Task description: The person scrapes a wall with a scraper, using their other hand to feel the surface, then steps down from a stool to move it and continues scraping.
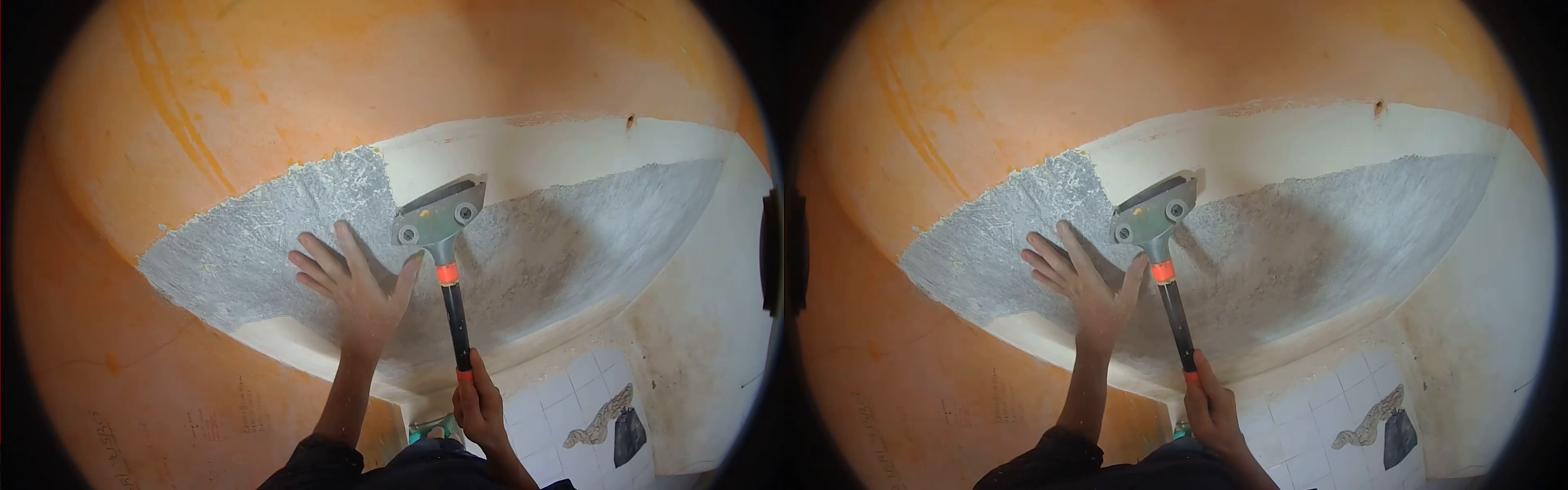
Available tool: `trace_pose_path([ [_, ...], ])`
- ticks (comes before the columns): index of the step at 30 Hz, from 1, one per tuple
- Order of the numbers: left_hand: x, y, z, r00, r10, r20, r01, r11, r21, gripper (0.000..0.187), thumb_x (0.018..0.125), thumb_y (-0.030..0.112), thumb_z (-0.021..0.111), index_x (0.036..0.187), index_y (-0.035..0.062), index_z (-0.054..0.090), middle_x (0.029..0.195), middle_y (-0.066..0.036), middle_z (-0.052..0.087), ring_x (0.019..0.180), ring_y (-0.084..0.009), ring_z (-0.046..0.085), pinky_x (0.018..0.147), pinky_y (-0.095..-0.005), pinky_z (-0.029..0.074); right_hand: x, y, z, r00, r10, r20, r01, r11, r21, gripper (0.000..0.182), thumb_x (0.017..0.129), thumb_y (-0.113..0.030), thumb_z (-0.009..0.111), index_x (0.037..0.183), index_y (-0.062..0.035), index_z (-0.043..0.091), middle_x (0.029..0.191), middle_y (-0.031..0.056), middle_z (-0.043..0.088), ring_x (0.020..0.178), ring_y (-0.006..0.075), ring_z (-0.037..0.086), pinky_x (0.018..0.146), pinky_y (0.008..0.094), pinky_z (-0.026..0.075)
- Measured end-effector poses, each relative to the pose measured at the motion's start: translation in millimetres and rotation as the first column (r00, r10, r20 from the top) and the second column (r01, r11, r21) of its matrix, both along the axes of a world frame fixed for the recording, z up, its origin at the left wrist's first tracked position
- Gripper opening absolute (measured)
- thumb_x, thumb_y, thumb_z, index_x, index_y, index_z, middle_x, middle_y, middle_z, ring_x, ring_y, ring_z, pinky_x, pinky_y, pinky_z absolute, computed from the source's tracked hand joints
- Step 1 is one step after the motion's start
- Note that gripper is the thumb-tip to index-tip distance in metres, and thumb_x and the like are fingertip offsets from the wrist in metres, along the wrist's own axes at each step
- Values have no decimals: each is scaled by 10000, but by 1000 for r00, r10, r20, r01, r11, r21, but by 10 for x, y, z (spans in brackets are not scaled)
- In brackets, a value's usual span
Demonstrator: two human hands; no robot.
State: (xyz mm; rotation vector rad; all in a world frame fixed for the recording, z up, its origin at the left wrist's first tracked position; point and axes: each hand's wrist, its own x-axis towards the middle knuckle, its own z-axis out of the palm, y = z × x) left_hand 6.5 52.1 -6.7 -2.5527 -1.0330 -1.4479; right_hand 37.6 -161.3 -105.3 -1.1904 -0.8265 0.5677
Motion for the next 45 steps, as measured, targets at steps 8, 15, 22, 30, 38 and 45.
trace_pose_path([
  [8,39,-16,7,991,81,-106,-83,996,-15,1117,793,647,654,1509,-5,96,1427,-483,-167,1278,-686,-233,940,-801,-78,-110,-54,55,998,9,-68,-9,1000,-12,513,1030,-79,404,1513,-39,234,689,-14,453,513,34,395,451,205,338],
  [15,44,12,3,990,90,-113,-90,996,4,1120,791,668,637,1508,-7,104,1424,-487,-165,1275,-687,-238,927,-806,-87,-102,-71,157,997,17,-78,-23,997,-76,522,1030,-79,401,1516,-35,217,697,-10,455,525,34,399,469,205,348],
  [22,62,41,-36,991,96,-94,-95,995,19,1121,785,681,634,1504,-11,123,1428,-483,-161,1276,-685,-241,920,-812,-83,-140,-67,296,984,-12,-179,-8,994,-111,502,981,-37,428,1467,19,312,692,18,547,594,72,505,561,245,440],
  [30,50,23,-40,991,83,-104,-86,996,-24,1105,785,677,638,1501,-5,146,1444,-469,-149,1282,-682,-232,923,-810,-84,-180,-93,207,992,27,-125,-32,999,-38,529,1035,-97,403,1524,-62,207,698,-5,469,518,27,403,451,203,351],
  [38,47,15,-34,992,86,-97,-86,996,4,1082,799,659,634,1501,-8,151,1449,-463,-150,1283,-683,-227,925,-808,-90,-123,-49,223,991,51,-126,-54,998,-20,528,1034,-98,404,1522,-54,209,704,-3,462,518,26,393,451,199,346],
  [45,47,37,-63,991,89,-98,-88,996,8,1065,816,685,590,1503,-5,156,1455,-460,-135,1289,-679,-222,921,-818,-67,-181,-22,285,990,-14,-144,8,999,-42,497,984,-47,444,1461,25,324,677,2,529,575,52,489,554,224,424],
])
